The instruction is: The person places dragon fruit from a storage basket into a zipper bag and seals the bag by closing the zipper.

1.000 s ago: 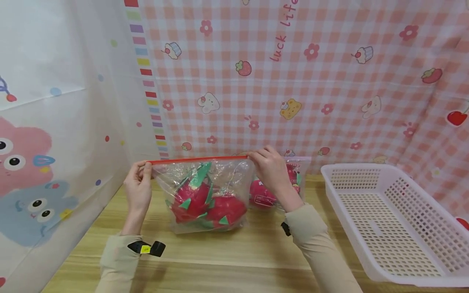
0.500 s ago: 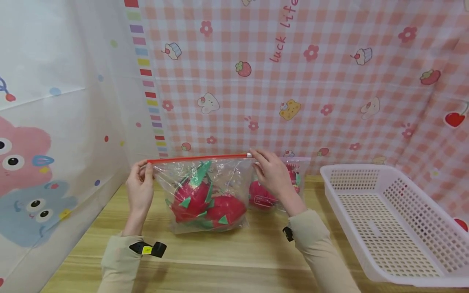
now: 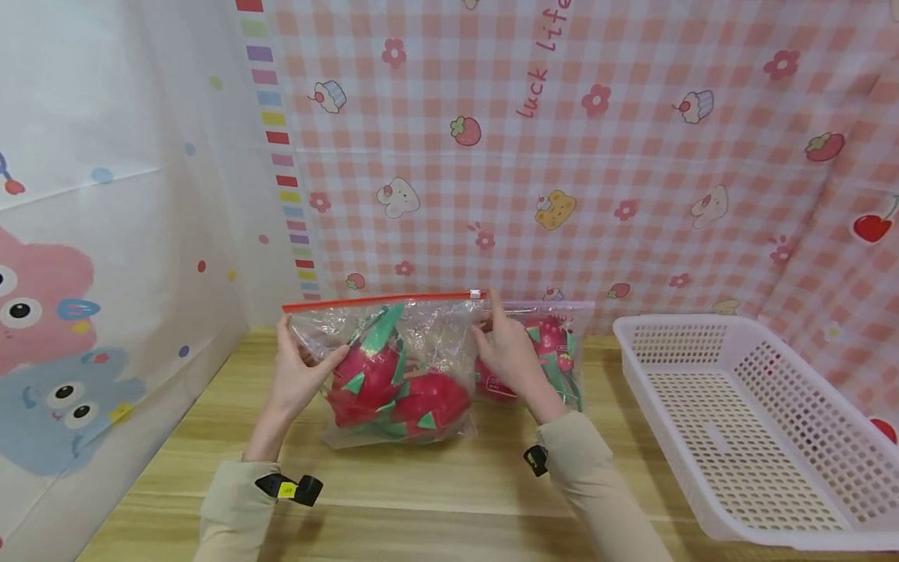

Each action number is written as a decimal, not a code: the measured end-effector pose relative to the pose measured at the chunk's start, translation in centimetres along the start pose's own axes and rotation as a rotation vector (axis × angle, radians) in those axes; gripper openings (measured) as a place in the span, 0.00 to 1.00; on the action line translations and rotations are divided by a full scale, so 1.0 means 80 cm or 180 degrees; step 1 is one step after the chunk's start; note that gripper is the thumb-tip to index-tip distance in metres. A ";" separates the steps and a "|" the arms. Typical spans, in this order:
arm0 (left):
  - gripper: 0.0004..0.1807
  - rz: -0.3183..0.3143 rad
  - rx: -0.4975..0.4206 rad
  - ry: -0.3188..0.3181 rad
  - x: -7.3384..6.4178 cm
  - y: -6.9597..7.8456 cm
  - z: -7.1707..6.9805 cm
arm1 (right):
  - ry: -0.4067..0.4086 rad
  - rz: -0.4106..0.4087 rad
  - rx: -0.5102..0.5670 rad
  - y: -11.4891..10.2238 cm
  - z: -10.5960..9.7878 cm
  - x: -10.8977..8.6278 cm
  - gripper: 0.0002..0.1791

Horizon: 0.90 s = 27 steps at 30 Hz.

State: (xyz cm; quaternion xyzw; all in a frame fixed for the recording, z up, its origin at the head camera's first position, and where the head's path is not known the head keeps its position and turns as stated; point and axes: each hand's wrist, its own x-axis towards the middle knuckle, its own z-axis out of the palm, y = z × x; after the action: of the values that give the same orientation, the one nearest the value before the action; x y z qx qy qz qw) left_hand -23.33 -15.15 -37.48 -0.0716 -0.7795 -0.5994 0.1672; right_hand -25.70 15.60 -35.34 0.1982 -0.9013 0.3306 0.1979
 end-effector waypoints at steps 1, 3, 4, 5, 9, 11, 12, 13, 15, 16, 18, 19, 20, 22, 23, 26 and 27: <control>0.49 -0.0024 0.0015 -0.0013 0.000 -0.002 0.000 | -0.0143 0.0127 0.0161 0.000 0.003 -0.004 0.34; 0.46 -0.0128 0.0074 -0.0049 -0.001 -0.005 0.001 | -0.0373 0.0349 0.0411 0.001 0.011 -0.011 0.29; 0.44 -0.0181 0.0113 -0.0061 -0.001 -0.006 0.002 | -0.0446 0.0443 0.0469 0.002 0.014 -0.014 0.25; 0.42 -0.0253 0.0173 -0.0065 0.000 -0.008 0.003 | -0.0503 0.0512 0.0511 0.004 0.018 -0.017 0.23; 0.39 -0.0570 0.0388 0.0020 0.008 -0.012 0.012 | -0.0618 0.0733 0.0669 0.011 0.032 -0.021 0.21; 0.39 -0.0725 0.0539 0.0142 0.014 -0.014 0.017 | -0.0694 0.0875 0.0741 0.013 0.039 -0.022 0.23; 0.39 -0.0799 0.0591 0.0203 0.016 -0.016 0.020 | -0.0740 0.0945 0.0779 0.014 0.042 -0.023 0.25; 0.39 -0.0867 0.0628 0.0253 0.019 -0.017 0.022 | -0.0788 0.1008 0.0796 0.014 0.045 -0.024 0.26; 0.38 -0.0971 0.0616 0.0297 0.023 -0.020 0.025 | -0.0872 0.1131 0.0821 0.014 0.050 -0.025 0.27; 0.38 -0.1003 0.0607 0.0298 0.024 -0.022 0.026 | -0.0878 0.1148 0.0758 0.013 0.052 -0.025 0.27; 0.39 -0.1032 0.0560 0.0247 0.025 -0.025 0.027 | -0.0919 0.1156 0.0710 0.011 0.054 -0.026 0.27; 0.40 -0.1034 0.0579 0.0175 0.024 -0.027 0.027 | -0.0938 0.1128 0.0672 0.010 0.056 -0.027 0.27; 0.40 -0.1027 0.0591 0.0101 0.023 -0.029 0.027 | -0.0960 0.1099 0.0630 0.009 0.057 -0.027 0.27; 0.43 -0.1034 0.0707 -0.0071 0.020 -0.034 0.029 | -0.1012 0.1012 0.0518 0.007 0.061 -0.029 0.27; 0.43 -0.1021 0.0759 -0.0158 0.018 -0.036 0.029 | -0.1064 0.0974 0.0489 0.006 0.063 -0.031 0.27; 0.42 -0.0990 0.0912 -0.0316 0.013 -0.041 0.032 | -0.1155 0.0872 0.0379 0.004 0.067 -0.032 0.28; 0.41 -0.0988 0.0957 -0.0339 0.012 -0.042 0.032 | -0.1173 0.0872 0.0372 0.003 0.068 -0.032 0.28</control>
State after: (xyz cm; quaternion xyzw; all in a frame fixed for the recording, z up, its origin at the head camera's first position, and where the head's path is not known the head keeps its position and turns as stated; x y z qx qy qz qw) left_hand -25.73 -13.66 -40.78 0.0435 -0.8695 -0.4904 0.0403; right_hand -24.85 12.67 -40.55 0.1421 -0.9200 0.3642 -0.0285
